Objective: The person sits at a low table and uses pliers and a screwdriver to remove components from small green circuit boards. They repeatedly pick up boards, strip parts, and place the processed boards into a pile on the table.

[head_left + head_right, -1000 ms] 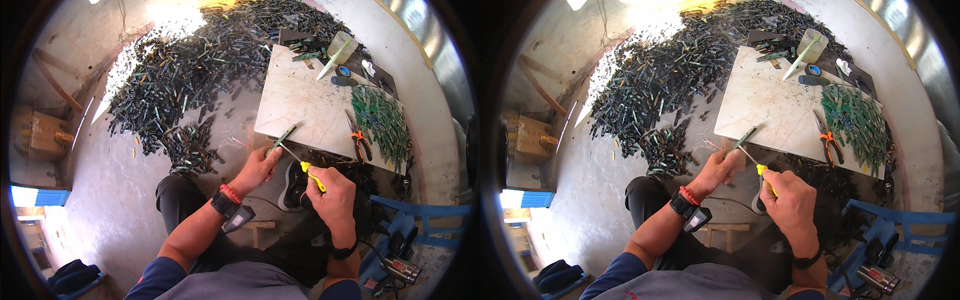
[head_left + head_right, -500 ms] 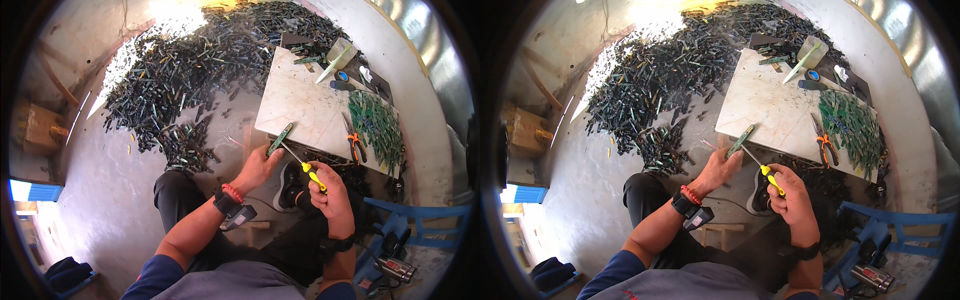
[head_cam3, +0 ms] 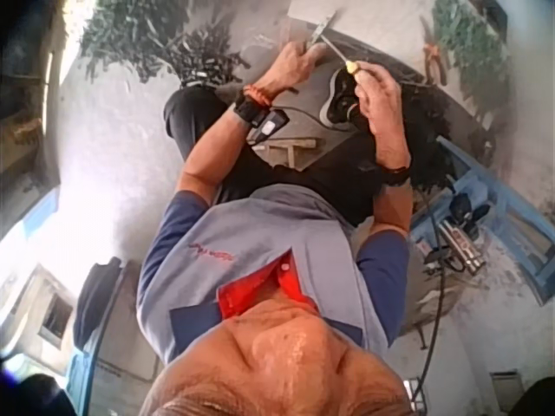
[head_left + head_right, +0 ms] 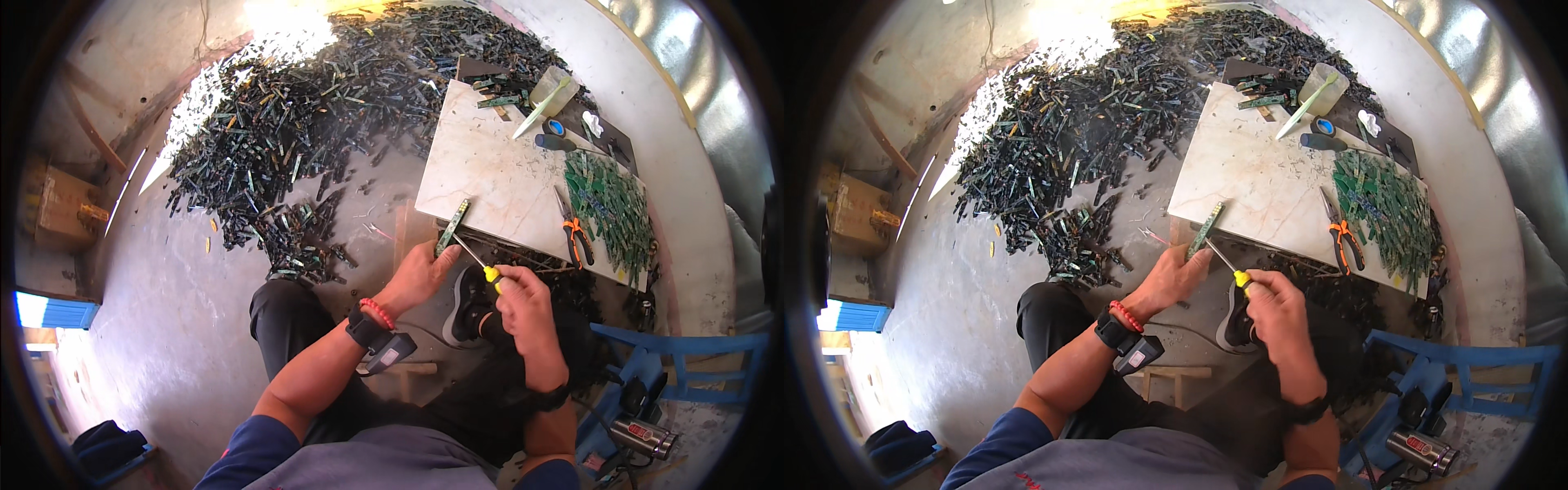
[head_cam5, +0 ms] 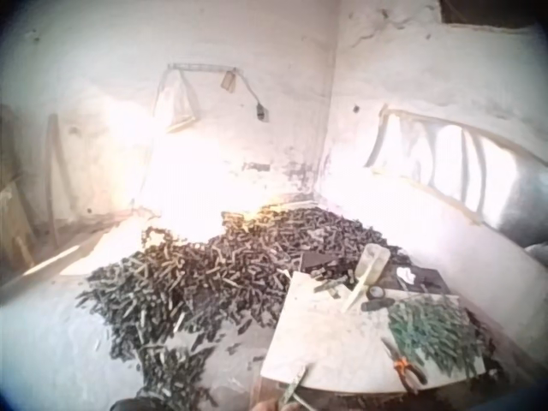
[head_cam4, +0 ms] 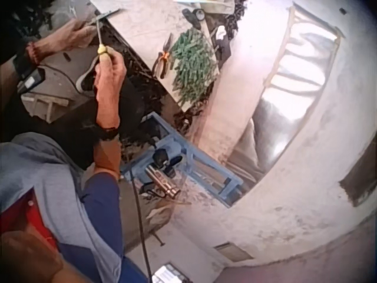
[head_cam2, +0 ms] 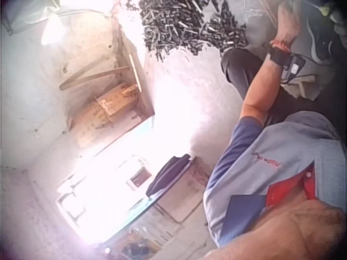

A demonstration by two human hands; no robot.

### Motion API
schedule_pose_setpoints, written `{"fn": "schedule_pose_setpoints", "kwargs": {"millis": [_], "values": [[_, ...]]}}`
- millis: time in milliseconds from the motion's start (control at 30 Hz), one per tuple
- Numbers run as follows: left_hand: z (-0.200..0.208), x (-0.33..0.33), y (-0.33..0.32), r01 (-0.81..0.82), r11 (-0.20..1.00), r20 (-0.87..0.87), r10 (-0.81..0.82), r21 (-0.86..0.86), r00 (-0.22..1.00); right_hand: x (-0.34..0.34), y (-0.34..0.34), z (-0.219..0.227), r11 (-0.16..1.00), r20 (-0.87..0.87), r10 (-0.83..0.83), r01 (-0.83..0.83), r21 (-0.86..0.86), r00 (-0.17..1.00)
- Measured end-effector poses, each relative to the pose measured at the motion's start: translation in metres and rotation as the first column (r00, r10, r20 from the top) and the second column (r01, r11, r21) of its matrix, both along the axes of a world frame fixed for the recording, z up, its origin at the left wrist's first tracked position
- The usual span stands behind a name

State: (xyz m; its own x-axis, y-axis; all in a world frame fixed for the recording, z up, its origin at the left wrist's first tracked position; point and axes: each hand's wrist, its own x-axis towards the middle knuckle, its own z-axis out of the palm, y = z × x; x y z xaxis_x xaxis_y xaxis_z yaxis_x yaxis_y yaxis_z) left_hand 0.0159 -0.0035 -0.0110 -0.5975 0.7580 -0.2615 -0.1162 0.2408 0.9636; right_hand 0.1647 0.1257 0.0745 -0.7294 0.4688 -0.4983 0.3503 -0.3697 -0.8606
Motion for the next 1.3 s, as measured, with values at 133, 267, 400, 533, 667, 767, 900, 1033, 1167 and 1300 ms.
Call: {"fn": "schedule_pose_setpoints", "kwargs": {"millis": [133,267,400,533,667,767,900,1033,1167,1300], "values": [[0.002,-0.001,0.002,-0.019,0.999,-0.128,0.015,-0.031,0.992,0.004,0.009,-0.004,0.944,-0.061,-0.101,0.076,-0.322,0.993],[-0.001,0.0,0.0,-0.032,0.996,-0.214,0.014,-0.081,0.977,0.002,0.007,-0.006,0.907,-0.05,-0.16,0.127,-0.401,0.986],[-0.003,0.001,0.002,-0.051,0.997,-0.239,0.034,-0.064,0.97,0.004,0.008,-0.02,0.924,-0.091,0.07,-0.031,0.382,0.993],[0.001,0.017,0.007,0.101,0.974,-0.354,-0.169,-0.202,0.92,-0.003,-0.015,-0.027,0.14,0.107,0.2,-0.136,0.981,0.974],[0.017,0.028,0.003,0.159,0.987,-0.272,-0.149,0.013,0.951,0.007,-0.002,-0.036,0.72,-0.262,0.099,0.113,0.684,0.96],[0.005,0.015,0.002,0.153,0.988,-0.08,-0.152,0.016,0.985,0.005,0.004,-0.016,0.912,-0.14,0.107,-0.041,0.409,0.984],[0.023,0.012,-0.006,0.185,0.977,0.24,-0.207,0.109,0.948,0.004,0.015,0.004,0.991,-0.056,0.135,-0.136,-0.005,0.989],[0.028,0.01,-0.01,0.218,0.972,0.198,-0.232,0.091,0.952,0.009,0.026,0.013,0.966,0.059,0.258,-0.257,-0.027,0.964],[0.02,0.009,-0.011,0.195,0.98,0.075,-0.197,0.031,0.978,0.014,0.039,0.013,0.848,0.149,0.433,-0.458,0.268,0.889],[0.025,0.004,-0.016,0.112,0.993,0.106,-0.116,0.045,0.988,0.035,0.066,0.02,0.874,0.124,0.374,-0.395,0.283,0.919]]}}
